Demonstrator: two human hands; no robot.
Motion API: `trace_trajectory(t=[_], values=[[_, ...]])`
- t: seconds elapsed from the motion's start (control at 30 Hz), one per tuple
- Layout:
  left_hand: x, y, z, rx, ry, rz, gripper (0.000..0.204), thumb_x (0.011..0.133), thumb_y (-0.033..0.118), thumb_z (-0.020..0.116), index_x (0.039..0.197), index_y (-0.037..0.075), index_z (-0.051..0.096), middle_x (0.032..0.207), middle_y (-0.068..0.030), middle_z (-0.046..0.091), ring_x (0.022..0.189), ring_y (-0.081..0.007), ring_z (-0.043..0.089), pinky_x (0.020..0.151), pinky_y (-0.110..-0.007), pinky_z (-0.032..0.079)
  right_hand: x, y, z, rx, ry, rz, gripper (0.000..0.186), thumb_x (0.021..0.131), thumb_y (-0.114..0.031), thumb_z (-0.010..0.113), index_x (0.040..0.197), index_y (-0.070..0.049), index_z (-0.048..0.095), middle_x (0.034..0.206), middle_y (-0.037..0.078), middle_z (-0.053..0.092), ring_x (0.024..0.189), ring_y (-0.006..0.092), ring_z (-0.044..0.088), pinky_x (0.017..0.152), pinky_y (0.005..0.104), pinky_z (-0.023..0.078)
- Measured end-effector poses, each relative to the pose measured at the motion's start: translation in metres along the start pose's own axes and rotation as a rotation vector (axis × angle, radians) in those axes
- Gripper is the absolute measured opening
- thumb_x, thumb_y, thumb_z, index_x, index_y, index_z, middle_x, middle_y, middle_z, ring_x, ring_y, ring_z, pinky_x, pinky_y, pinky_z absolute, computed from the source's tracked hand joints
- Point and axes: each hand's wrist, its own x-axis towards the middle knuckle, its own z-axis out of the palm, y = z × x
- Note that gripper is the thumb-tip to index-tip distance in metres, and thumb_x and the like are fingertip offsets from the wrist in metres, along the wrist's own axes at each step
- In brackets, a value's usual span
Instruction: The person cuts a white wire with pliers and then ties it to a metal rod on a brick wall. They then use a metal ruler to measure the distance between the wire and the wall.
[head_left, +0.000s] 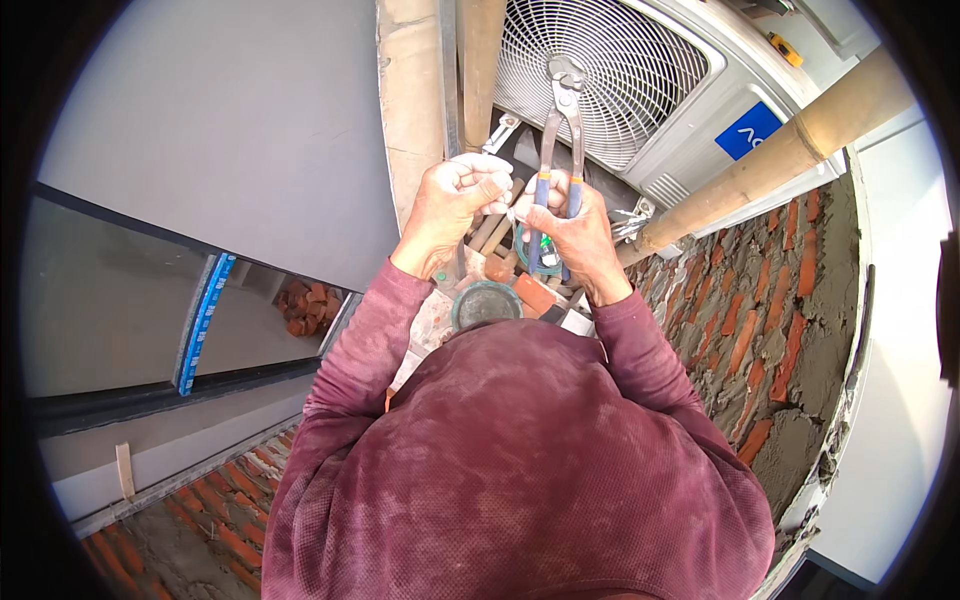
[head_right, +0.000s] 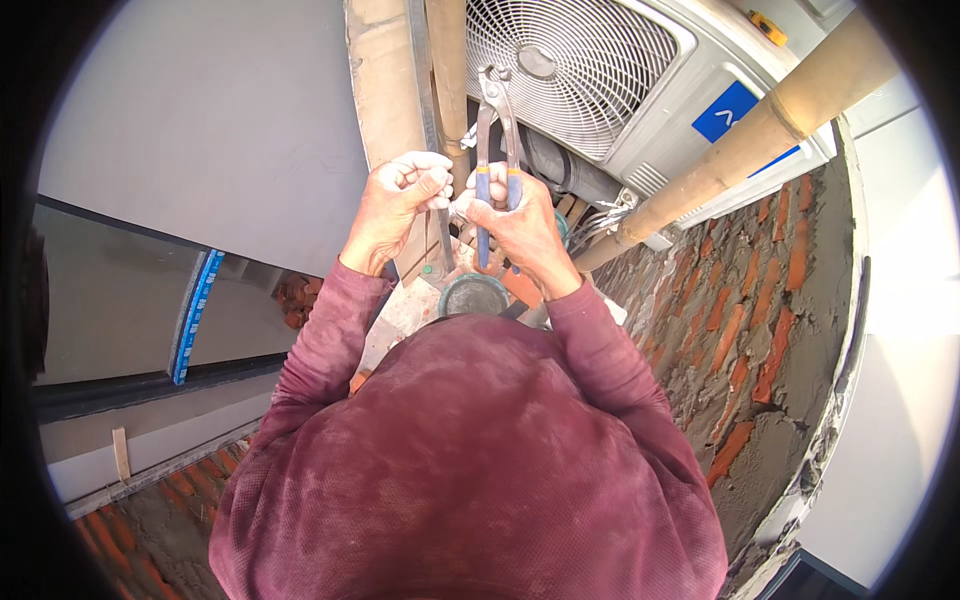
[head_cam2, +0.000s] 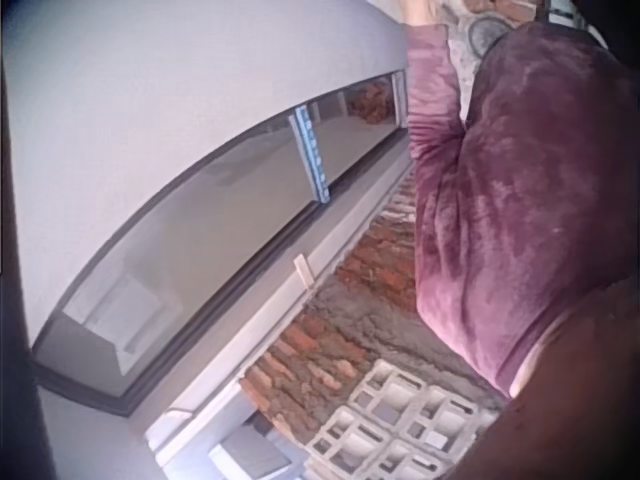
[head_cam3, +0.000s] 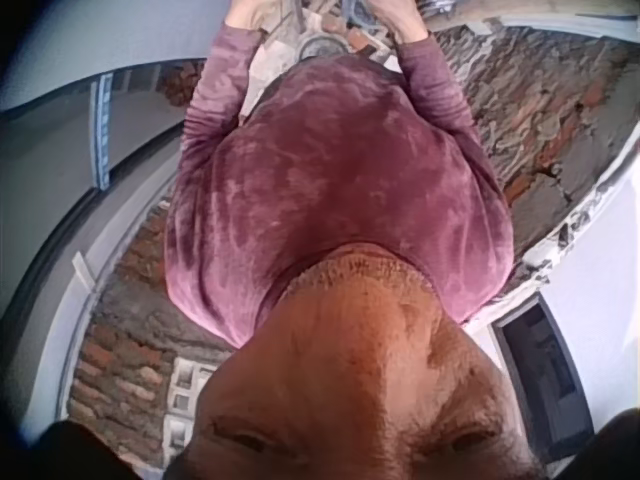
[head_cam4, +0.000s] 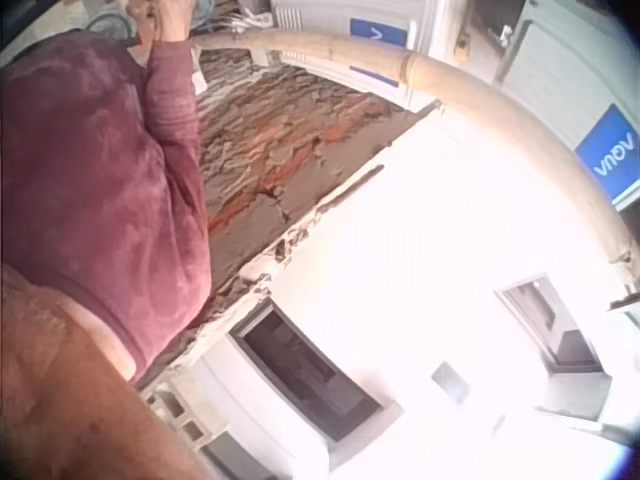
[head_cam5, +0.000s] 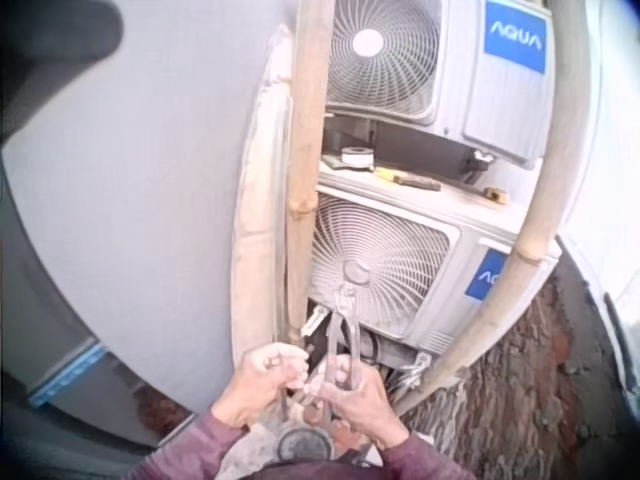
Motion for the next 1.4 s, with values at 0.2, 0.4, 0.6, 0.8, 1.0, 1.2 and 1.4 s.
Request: trace_trajectory(t=[0.2,0.4,0.6,0.8,1.0,1.2,1.4], values=[[0.007,0.011,-0.024,-0.01,-0.059,0.037,0.028,0.091,0.014,0.071,0.112,-0.003,0.062,0.092,-0.0072,0.068,0.079,-0.0124,0.067,0.071,-0.024,0.056,0.012,-0.011,0.029,0.034,0.024,-0.029,0.019,0.084,0.001,0.064,0.102,0.001,0.058,0.081,0.002,0.063,0.067,0.0091,0.059,0.062,0.0238,0.05],[0.009,0.012,-0.03,-0.068,-0.045,0.103,0.03,0.092,0.017,0.07,0.112,-0.004,0.062,0.091,-0.0091,0.067,0.079,-0.0134,0.067,0.07,-0.024,0.056,0.011,-0.004,0.039,-0.003,-0.027,-0.028,0.016,0.09,-0.007,0.067,0.102,0.001,0.059,0.08,0.003,0.063,0.07,0.0098,0.058,0.065,0.0235,0.049],[0.026,0.029,-0.037,0.141,0.011,0.194,0.029,0.095,0.023,0.067,0.108,-0.003,0.065,0.09,-0.0079,0.071,0.074,-0.01,0.066,0.06,-0.02,0.049,0.0,-0.009,0.014,-0.3,0.012,-0.043,0.038,0.102,-0.032,0.053,0.115,0.003,0.059,0.093,0.004,0.069,0.08,0.0098,0.059,0.071,0.0252,0.049],[0.049,0.038,-0.027,0.304,0.056,0.342,0.022,0.093,0.017,0.069,0.101,-0.003,0.068,0.09,-0.0075,0.072,0.077,-0.0097,0.065,0.067,-0.021,0.051,-0.03,-0.011,-0.025,-0.065,-0.359,0.243,0.049,0.1,-0.033,0.056,0.132,0.004,0.051,0.104,0.012,0.07,0.088,0.0186,0.067,0.064,0.0277,0.056],[0.062,0.044,0.003,0.404,0.067,0.429,0.019,0.092,0.012,0.07,0.101,-0.005,0.068,0.091,-0.0093,0.072,0.083,-0.0143,0.069,0.08,-0.027,0.055,-0.014,0.004,-0.047,0.096,-0.464,0.333,0.049,0.099,-0.026,0.059,0.134,0.006,0.049,0.114,0.02,0.067,0.098,0.0285,0.07,0.07,0.0337,0.064],[0.057,0.046,0.016,0.529,0.136,0.466,0.018,0.091,0.01,0.069,0.098,-0.007,0.068,0.09,-0.0099,0.072,0.081,-0.0143,0.069,0.079,-0.027,0.055,-0.016,0.01,-0.064,0.094,-0.504,0.296,0.052,0.1,-0.029,0.057,0.135,0.007,0.047,0.121,0.02,0.064,0.107,0.0302,0.067,0.072,0.0349,0.064],[0.054,0.044,0.024,0.484,0.106,0.471,0.014,0.09,0.007,0.068,0.095,-0.005,0.07,0.084,-0.0071,0.072,0.077,-0.0103,0.067,0.073,-0.024,0.053,-0.015,0.014,-0.073,0.063,-0.566,0.302,0.055,0.1,-0.03,0.056,0.138,0.008,0.044,0.123,0.02,0.063,0.109,0.031,0.066,0.073,0.0355,0.063]])
